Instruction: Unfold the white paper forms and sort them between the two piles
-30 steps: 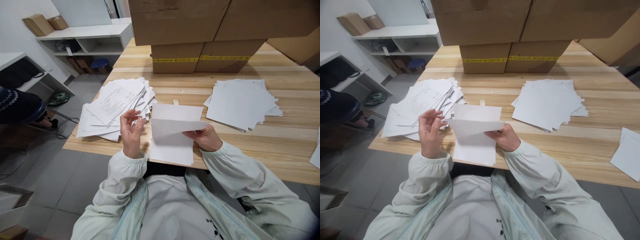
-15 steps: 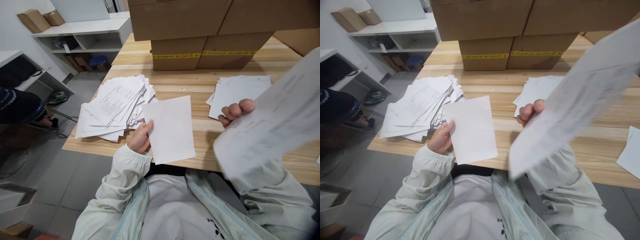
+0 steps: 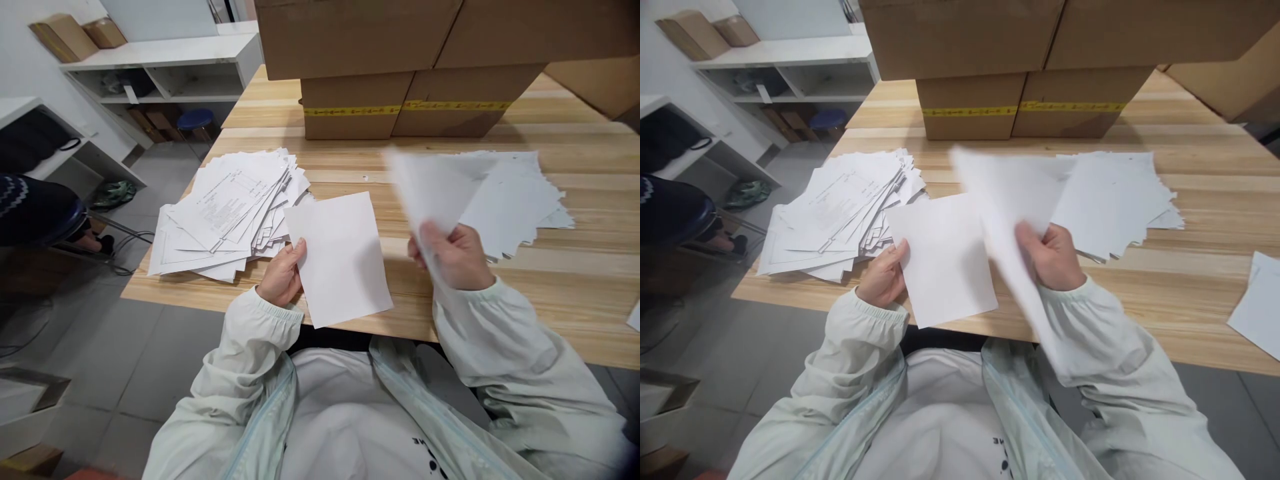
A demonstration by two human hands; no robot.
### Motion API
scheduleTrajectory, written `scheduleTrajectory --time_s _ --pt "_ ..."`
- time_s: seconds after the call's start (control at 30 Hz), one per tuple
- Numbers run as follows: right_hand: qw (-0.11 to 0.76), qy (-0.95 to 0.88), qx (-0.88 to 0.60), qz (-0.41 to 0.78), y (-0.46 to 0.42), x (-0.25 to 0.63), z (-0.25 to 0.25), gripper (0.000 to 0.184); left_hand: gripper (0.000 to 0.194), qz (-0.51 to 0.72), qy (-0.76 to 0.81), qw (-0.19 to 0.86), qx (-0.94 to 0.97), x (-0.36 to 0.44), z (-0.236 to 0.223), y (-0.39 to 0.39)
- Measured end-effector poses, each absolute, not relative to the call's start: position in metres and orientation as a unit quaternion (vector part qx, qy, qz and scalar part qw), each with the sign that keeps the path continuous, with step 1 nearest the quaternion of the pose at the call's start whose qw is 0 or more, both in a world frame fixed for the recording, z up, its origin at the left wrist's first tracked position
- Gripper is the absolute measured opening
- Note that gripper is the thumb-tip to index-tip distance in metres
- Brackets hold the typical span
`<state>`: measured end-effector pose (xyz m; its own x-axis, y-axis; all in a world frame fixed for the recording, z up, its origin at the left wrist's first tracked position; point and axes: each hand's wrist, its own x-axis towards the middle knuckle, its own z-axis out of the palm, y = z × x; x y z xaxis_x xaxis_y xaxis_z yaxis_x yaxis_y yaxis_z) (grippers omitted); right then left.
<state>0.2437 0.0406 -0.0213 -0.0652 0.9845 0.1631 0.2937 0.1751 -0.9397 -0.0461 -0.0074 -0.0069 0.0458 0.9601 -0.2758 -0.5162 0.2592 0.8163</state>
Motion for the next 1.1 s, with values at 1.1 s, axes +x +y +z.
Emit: scheduleTrajectory --time_s 1.1 --pt "0.588 -0.693 -0.267 0.321 0.016 0.205 -0.008 0.011 0.038 0.509 0.369 0.422 0.653 -0.023 0.026 -0.016"
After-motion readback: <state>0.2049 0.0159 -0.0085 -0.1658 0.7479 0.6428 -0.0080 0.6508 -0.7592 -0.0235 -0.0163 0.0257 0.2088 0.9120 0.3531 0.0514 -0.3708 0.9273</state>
